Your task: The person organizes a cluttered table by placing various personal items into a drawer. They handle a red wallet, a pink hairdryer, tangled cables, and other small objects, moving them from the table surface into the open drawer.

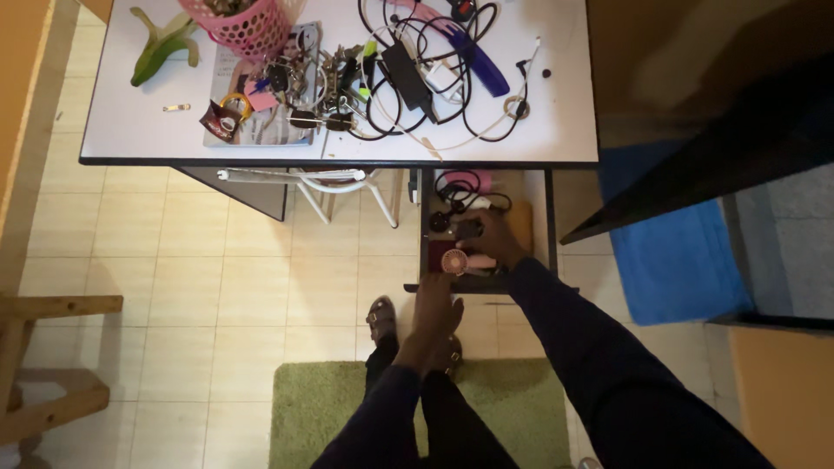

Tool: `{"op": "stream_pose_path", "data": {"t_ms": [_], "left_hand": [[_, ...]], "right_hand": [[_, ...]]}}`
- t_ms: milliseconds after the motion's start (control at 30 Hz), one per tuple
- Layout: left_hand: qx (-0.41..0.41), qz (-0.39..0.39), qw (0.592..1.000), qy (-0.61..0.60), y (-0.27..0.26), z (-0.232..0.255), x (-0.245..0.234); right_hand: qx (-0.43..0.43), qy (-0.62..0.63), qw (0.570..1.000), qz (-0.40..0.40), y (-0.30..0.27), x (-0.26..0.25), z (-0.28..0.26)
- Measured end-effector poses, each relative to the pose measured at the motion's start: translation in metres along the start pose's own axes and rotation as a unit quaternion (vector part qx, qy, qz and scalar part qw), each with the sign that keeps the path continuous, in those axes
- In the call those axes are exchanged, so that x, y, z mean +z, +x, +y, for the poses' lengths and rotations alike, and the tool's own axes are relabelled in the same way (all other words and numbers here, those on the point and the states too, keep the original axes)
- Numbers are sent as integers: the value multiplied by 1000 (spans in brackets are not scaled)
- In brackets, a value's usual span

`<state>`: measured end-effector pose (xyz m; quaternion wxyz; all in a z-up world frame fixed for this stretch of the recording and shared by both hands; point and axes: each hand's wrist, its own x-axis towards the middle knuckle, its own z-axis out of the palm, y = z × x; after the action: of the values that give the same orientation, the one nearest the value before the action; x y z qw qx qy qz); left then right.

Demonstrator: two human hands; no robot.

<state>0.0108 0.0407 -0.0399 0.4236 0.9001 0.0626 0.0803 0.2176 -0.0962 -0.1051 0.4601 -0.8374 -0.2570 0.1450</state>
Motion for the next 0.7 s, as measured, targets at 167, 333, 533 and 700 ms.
{"op": "stream_pose_path", "data": {"t_ms": [167,333,533,700], "left_hand": [[-24,-1,1000,14,1,10,-3],[-11,8,999,37,-1,13,-1],[-28,-4,999,44,3,11,1],[-24,-4,999,42,1,9,0]], "right_hand": [[15,111,993,-48,5,5,5],[36,71,996,-32,8,9,2],[27,41,998,42,4,20,10],[35,-12,999,26,-6,19,14]]}}
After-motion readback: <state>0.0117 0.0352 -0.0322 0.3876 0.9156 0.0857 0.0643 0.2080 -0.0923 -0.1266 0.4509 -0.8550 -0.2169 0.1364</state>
